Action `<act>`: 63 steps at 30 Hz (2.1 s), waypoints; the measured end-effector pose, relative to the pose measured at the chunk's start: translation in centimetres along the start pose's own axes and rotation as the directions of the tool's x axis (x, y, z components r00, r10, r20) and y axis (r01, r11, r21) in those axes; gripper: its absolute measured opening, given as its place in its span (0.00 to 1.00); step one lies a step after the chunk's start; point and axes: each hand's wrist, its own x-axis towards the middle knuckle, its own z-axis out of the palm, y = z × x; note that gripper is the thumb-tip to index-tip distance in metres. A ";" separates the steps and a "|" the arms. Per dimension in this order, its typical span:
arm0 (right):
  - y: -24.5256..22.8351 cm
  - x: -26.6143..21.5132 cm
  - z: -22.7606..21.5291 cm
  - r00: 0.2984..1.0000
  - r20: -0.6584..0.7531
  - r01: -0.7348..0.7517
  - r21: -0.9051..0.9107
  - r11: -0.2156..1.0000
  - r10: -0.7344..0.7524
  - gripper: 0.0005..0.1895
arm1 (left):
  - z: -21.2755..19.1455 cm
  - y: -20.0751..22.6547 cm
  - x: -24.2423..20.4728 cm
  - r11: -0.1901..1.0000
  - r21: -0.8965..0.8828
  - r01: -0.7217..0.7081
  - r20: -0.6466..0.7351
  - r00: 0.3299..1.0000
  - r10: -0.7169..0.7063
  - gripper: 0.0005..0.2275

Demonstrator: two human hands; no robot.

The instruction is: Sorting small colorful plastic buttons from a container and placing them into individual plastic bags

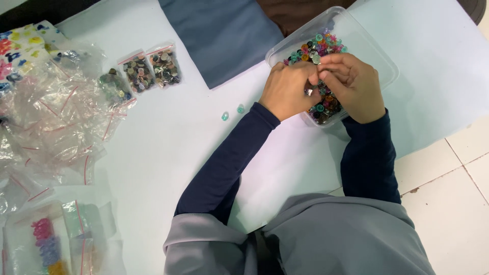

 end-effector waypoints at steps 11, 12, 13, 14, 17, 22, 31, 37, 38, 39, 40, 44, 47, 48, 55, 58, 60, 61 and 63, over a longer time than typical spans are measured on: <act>1.5 -0.2 0.4 0.958 -0.100 0.272 0.035 0.962 -0.267 0.07 | -1.3 -1.4 -3.7 0.959 -0.045 -0.281 -0.493 0.841 0.223 0.06; 1.3 -0.4 0.7 0.939 -0.120 0.321 -0.031 0.947 -0.322 0.06 | -2.0 -1.1 -4.2 0.954 -0.061 -0.293 -0.530 0.820 0.217 0.07; 0.7 -0.5 1.0 0.938 -0.118 0.326 -0.030 0.945 -0.327 0.06 | -2.6 -1.0 -4.9 0.955 -0.057 -0.292 -0.533 0.817 0.218 0.07; 0.0 -0.6 1.3 0.892 -0.140 0.404 -0.182 0.897 -0.430 0.06 | -3.2 -1.0 -5.5 0.957 -0.053 -0.286 -0.539 0.814 0.214 0.09; -2.9 -1.4 3.9 0.806 -0.155 0.512 -0.300 0.805 -0.571 0.08 | -4.8 -2.2 -8.0 0.956 0.022 -0.293 -0.540 0.801 0.258 0.12; -6.3 -2.6 10.1 0.769 -0.158 0.570 -0.269 0.776 -0.619 0.14 | -7.6 -5.8 -13.3 0.924 0.239 -0.297 -0.483 0.789 0.379 0.10; -0.3 -1.3 20.0 0.688 0.229 0.717 -0.356 0.599 -0.688 0.10 | -11.8 -11.0 -22.2 0.980 0.180 0.080 -0.364 0.931 -0.009 0.05; 1.5 0.0 22.5 0.576 0.309 0.799 -0.411 0.440 -0.757 0.13 | -12.7 -11.6 -23.4 0.967 0.151 0.204 -0.315 0.937 -0.148 0.07; 1.4 0.2 22.7 0.566 0.326 0.807 -0.407 0.428 -0.757 0.13 | -12.9 -11.3 -23.3 0.964 0.155 0.215 -0.297 0.941 -0.162 0.08; 1.3 0.4 23.1 0.555 0.343 0.816 -0.400 0.417 -0.758 0.13 | -13.1 -11.0 -23.3 0.960 0.161 0.229 -0.279 0.944 -0.178 0.09; 1.4 0.5 23.2 0.553 0.344 0.819 -0.393 0.418 -0.759 0.13 | -13.1 -11.0 -23.5 0.958 0.163 0.236 -0.281 0.942 -0.184 0.09; 1.6 0.8 23.5 0.601 0.345 0.790 -0.391 0.472 -0.721 0.13 | -13.3 -11.1 -23.8 0.960 0.173 0.221 -0.257 0.951 -0.173 0.08; 2.3 0.8 23.4 0.619 0.367 0.780 -0.394 0.487 -0.694 0.13 | -13.4 -11.1 -24.1 0.960 0.172 0.222 -0.236 0.955 -0.179 0.08; 2.7 0.8 23.4 0.626 0.383 0.776 -0.396 0.492 -0.679 0.14 | -13.5 -11.1 -24.2 0.960 0.172 0.221 -0.222 0.958 -0.181 0.07; 1.5 0.4 21.6 0.678 0.404 0.734 -0.414 0.539 -0.614 0.17 | -13.7 -10.7 -24.4 0.961 0.166 0.220 -0.215 0.959 -0.182 0.08; 1.6 0.5 20.5 0.710 0.404 0.704 -0.426 0.568 -0.576 0.20 | -13.8 -10.7 -24.3 0.960 0.159 0.229 -0.214 0.958 -0.193 0.07; 1.9 0.8 19.7 0.711 0.396 0.703 -0.411 0.580 -0.581 0.19 | -13.8 -10.8 -24.4 0.962 0.178 0.207 -0.213 0.963 -0.168 0.07; 2.1 0.9 19.5 0.710 0.397 0.704 -0.410 0.580 -0.581 0.19 | -13.8 -10.8 -24.4 0.962 0.178 0.209 -0.214 0.962 -0.170 0.07; 2.5 1.1 18.8 0.716 0.404 0.698 -0.418 0.581 -0.569 0.20 | -13.9 -10.6 -24.3 0.958 0.184 0.219 -0.214 0.960 -0.178 0.07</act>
